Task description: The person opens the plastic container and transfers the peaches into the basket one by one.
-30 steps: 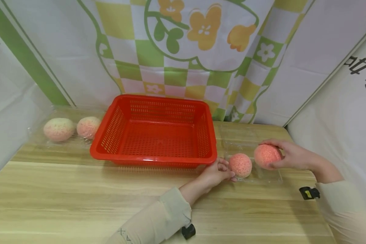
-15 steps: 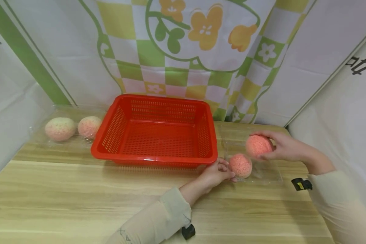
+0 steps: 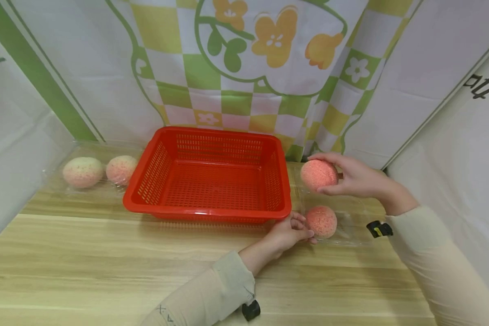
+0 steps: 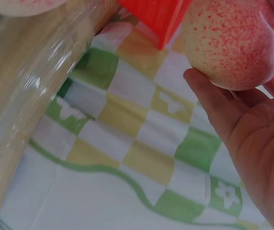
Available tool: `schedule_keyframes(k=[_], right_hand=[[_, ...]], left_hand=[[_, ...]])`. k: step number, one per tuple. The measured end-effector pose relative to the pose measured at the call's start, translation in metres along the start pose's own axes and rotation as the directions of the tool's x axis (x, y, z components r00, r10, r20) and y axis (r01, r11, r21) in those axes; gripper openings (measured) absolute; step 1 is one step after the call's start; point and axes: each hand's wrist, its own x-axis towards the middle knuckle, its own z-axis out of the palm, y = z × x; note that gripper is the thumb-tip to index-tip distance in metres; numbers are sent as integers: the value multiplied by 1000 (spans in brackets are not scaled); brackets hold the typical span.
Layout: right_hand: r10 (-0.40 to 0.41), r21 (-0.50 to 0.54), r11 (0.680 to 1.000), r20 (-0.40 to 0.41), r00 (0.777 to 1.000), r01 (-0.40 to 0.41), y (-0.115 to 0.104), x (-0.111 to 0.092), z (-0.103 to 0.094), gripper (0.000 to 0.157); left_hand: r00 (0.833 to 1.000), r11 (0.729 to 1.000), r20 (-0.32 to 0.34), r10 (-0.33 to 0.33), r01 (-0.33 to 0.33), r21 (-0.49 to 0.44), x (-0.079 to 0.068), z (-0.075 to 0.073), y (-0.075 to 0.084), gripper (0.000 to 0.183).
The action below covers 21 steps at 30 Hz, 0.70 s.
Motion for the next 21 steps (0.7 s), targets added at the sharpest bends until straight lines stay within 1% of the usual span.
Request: schedule_keyframes(k=[8,15,17,21], right_hand=[[-92,26,995,-2,996,92,-4,36,7,66],[-132,-32,991,20,991,133,-11,65,8,66],[-141,-28,989,30,990,142,-10,71,9,66],[-131,9,991,44,990,131,-7,80,13,67]], left_hand=[[999,999,33,17,-16,-38,-1,-3,0,31],[998,996,58,23,-18,-88,1,-7,0,30],[998,996,57,15,-10,-92,1,-7,-1,30],[998,995,67,11,-4,-101,0,-7,-3,29]])
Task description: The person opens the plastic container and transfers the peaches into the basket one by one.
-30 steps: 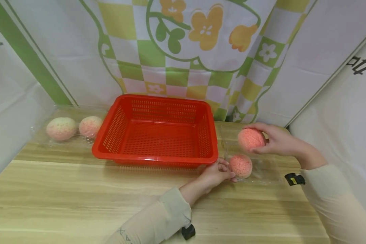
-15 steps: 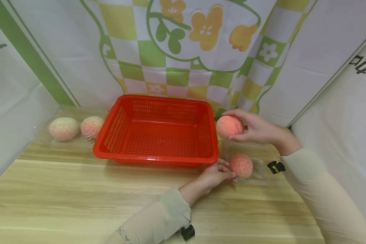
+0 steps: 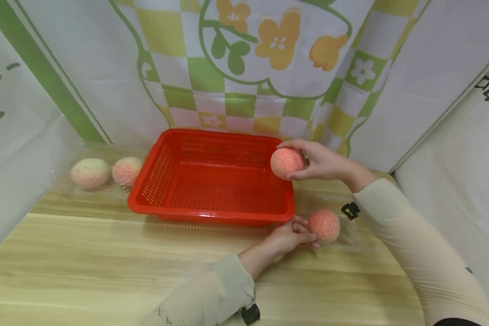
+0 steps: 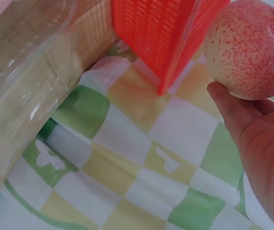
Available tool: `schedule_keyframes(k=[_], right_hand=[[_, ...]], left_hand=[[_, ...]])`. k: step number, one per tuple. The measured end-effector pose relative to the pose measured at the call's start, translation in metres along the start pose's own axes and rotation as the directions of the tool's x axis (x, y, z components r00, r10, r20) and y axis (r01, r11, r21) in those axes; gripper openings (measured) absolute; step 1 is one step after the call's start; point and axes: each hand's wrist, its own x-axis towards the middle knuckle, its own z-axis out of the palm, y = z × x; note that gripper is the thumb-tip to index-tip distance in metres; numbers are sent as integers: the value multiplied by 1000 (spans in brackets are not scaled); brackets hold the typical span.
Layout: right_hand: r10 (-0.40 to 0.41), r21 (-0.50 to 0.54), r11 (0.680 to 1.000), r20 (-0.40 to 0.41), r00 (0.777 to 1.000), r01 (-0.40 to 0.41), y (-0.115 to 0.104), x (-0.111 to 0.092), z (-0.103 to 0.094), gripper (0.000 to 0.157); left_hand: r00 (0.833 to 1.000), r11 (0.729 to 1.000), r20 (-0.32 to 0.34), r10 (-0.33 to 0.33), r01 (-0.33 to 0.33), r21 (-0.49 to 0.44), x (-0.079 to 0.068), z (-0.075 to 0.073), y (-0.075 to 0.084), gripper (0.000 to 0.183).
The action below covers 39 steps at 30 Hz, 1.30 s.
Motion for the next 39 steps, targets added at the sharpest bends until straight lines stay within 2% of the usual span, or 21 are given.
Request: schedule_keyframes(k=[14,26,35,39], right_hand=[[-39,-27,999,32,999,40,5,30,27,68],[-54,-97,993,80,995,62,10,39,46,67],[21,-91,996,160,987,-6,12,48,53,65],[106,-175,982,170,980,-76,9,49,55,66]], left_hand=[[1000,1000,6,5,-4,-28,-1,-1,-3,29],[1000,1000,19,11,-11,-12,-4,-3,-1,28],[1000,999,20,16,-15,-29,-2,-3,-3,28],[1000,999,16,17,-17,-27,-3,-2,-3,29]])
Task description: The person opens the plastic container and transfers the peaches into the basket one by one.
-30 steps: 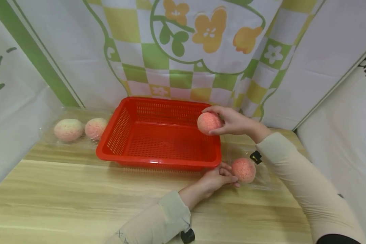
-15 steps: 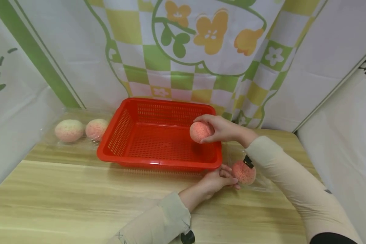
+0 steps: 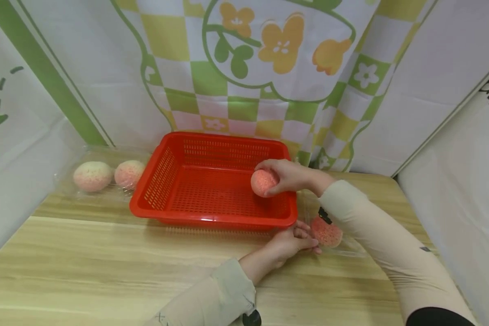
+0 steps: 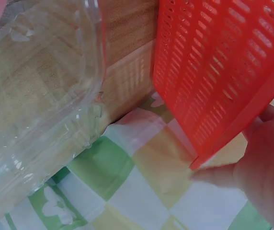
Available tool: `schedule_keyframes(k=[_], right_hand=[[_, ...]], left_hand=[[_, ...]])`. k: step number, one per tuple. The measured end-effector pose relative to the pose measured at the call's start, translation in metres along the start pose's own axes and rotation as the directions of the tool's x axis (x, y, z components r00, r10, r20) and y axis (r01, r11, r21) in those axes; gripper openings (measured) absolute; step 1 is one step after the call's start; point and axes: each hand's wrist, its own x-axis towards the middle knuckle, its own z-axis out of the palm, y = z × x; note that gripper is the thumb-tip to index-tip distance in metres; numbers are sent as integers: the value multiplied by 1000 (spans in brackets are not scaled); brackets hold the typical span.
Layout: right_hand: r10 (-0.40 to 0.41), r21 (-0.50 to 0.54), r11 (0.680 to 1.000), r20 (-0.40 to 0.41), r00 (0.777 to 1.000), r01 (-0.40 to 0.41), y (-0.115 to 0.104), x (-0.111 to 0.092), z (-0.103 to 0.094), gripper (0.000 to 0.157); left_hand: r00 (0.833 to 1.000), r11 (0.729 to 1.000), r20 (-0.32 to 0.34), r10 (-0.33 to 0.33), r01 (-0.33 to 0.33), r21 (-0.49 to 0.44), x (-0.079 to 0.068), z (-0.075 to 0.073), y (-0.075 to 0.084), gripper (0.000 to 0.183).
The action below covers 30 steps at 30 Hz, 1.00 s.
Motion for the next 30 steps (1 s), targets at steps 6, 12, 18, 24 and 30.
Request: schedule_keyframes(k=[6,12,18,24,30], right_hand=[[71,-128,990,55,996,-64,-7,4,7,67],[77,-158,986,95,992,-62,-11,7,13,65],[13,-191,981,127,992,12,-10,12,12,64],[22,-211,977,143,990,9,-11,14,13,63],[56,-223,975,171,984,-16,-13,14,15,62]], left_hand=[[1000,1000,1,-6,6,-1,-1,-1,0,28],[1000,1000,15,-14,14,-11,-1,-2,-1,26],[999,1000,31,14,-14,-9,0,-2,0,25],[999,1000,43,21,-20,-7,0,-3,-1,23],[999,1000,40,17,-16,-13,-1,-3,-1,23]])
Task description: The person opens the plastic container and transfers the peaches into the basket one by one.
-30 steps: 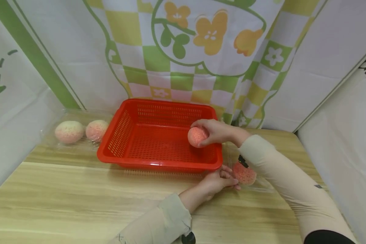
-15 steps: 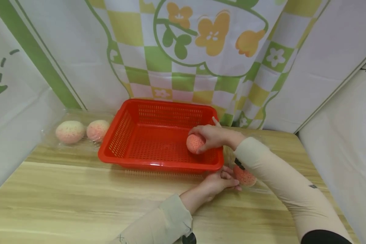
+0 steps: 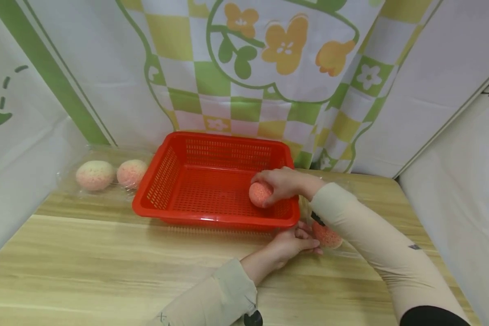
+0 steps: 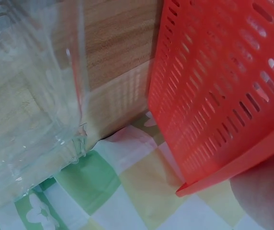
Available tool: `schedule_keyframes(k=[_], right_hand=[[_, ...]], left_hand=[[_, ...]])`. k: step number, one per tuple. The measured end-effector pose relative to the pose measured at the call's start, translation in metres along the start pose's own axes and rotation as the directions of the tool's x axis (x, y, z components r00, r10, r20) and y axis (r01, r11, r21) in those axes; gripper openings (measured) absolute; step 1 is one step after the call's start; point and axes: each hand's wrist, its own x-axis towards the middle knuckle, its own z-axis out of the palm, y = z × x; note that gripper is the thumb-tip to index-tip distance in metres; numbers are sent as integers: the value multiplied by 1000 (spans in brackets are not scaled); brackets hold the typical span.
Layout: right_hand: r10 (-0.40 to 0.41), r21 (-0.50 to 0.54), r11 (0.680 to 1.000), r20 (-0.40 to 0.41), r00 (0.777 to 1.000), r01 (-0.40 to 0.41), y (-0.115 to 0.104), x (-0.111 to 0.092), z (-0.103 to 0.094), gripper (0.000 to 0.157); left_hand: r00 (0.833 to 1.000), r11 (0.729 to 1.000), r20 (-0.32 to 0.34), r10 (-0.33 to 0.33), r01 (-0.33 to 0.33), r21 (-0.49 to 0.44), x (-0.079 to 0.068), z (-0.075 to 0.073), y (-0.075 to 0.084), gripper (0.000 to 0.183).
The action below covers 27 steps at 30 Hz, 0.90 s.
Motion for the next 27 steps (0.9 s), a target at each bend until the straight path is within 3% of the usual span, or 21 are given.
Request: schedule_keyframes(k=[11,21,27], right_hand=[[5,-59,998,7,1000,-5,-1,1,1,61],[10,-37,999,8,1000,-10,0,-1,1,65],[-34,47,998,-32,999,35,1,-10,-7,61]], left_hand=[[1000,1000,-6,-2,2,6,0,1,2,21],[1000,1000,-3,4,-4,10,0,1,0,22],[1000,1000,-25,-4,4,-9,-1,1,0,26]])
